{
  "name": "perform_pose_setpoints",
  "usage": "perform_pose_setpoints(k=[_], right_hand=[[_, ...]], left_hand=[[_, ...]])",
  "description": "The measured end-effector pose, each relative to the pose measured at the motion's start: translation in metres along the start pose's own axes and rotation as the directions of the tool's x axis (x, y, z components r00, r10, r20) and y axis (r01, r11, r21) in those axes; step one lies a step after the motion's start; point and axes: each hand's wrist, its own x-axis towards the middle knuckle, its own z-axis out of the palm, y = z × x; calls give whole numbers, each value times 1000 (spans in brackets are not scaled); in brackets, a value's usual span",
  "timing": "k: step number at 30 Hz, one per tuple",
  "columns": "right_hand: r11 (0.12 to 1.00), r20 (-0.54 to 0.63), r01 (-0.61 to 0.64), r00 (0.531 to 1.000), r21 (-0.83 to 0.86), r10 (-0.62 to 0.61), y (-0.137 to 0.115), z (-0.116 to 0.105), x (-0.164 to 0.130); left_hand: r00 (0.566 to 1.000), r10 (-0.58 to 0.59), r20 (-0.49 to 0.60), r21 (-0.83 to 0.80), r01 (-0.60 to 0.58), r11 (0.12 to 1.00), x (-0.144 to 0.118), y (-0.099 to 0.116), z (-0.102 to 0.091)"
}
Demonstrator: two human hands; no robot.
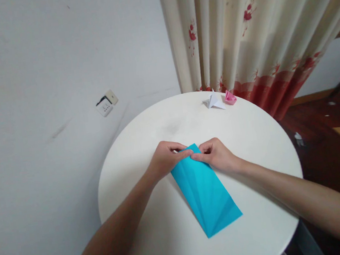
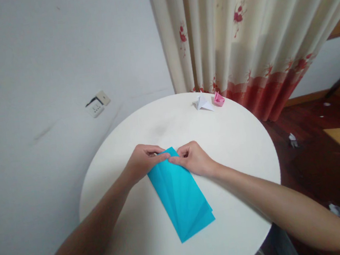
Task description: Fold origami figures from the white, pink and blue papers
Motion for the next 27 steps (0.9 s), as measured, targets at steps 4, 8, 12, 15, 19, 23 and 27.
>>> perform_pose_setpoints(k=[4, 8, 12, 15, 19, 23, 27], right_hand=[[1000, -1, -7, 1000, 1, 7, -1, 0, 1], [1000, 5, -25, 1000, 5, 25, -3, -1, 2], [999, 6, -33, 999, 5, 33, -4, -1, 0], [999, 8, -35, 999, 11, 35, -5, -2, 0], [999, 2, -21, 1000, 36, 21, -3, -3, 0], [998, -145, 30, 989, 53, -22, -2, -5, 2], [996, -296, 85, 951, -19, -87, -5, -5, 1]], left_hand=[[1000, -10, -7, -6, 10, 1000, 0, -1, 2], [1000, -13, 8, -14, 13, 1000, -1, -1, 2], [1000, 3, 10, 1, -3, 1000, -1, 1, 2], [1000, 6, 6, 6, -6, 1000, -1, 1, 3], [1000, 4, -22, -16, -4, 1000, 1, 0, 1], [988, -28, -150, -153, 5, 988, 0, 1, 6], [969, -175, -173, -436, 84, 896, -7, 3, 25]])
